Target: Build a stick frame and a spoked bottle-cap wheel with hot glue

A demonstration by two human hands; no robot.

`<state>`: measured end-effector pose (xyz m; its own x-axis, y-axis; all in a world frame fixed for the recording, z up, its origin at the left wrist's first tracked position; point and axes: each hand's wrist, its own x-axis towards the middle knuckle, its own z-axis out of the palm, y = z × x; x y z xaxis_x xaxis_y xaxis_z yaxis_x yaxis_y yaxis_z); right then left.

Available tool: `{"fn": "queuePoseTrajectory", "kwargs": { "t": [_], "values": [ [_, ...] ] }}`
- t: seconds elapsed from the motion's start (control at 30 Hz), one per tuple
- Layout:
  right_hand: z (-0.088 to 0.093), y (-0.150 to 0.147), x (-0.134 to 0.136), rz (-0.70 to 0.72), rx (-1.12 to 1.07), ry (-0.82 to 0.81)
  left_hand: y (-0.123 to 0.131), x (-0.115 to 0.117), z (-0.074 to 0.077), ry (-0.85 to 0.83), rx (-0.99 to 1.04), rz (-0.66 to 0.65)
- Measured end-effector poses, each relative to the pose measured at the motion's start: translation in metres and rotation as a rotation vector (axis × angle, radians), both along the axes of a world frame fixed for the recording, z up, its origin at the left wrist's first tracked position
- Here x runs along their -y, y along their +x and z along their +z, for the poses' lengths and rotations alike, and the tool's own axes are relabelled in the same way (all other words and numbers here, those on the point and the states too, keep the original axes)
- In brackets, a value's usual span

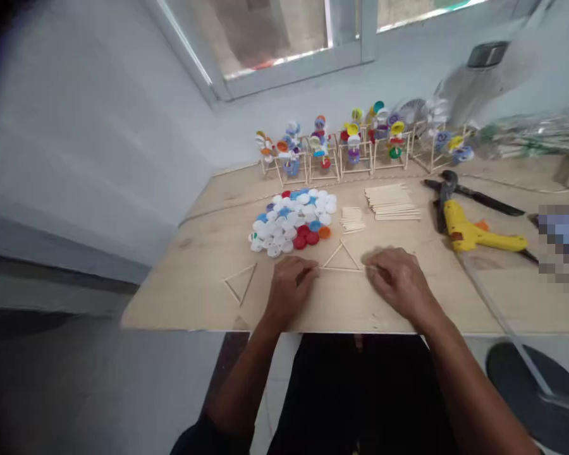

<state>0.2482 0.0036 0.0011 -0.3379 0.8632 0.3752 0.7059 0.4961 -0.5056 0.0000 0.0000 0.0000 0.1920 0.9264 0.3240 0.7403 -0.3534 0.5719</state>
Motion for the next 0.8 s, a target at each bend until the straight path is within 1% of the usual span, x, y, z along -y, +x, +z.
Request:
{"fn": "queuePoseTrajectory", "kwargs": {
  "t": [0.13,0.27,0.53,0.8],
  "values": [
    [0.0006,0.0007,0.0047,-0.002,0.000,0.039,0.0015,0.0043,-0.0032,0.010,-0.057,0.008],
    [-0.0020,0.0001,0.0077,-0.007,0.047,0.133,0.0021,0.0064,-0.0060,0.050,-0.078,0.010],
    [-0.0037,-0.0008,0.0081,0.014,0.110,0.254,0.0037,0.0025,-0.0091,0.088,-0.089,0.012],
    [-0.0045,0.0028,0.0107,0.036,0.138,0.261,0.0022,-0.0003,-0.0100,0.105,-0.095,-0.022]
  ]
}}
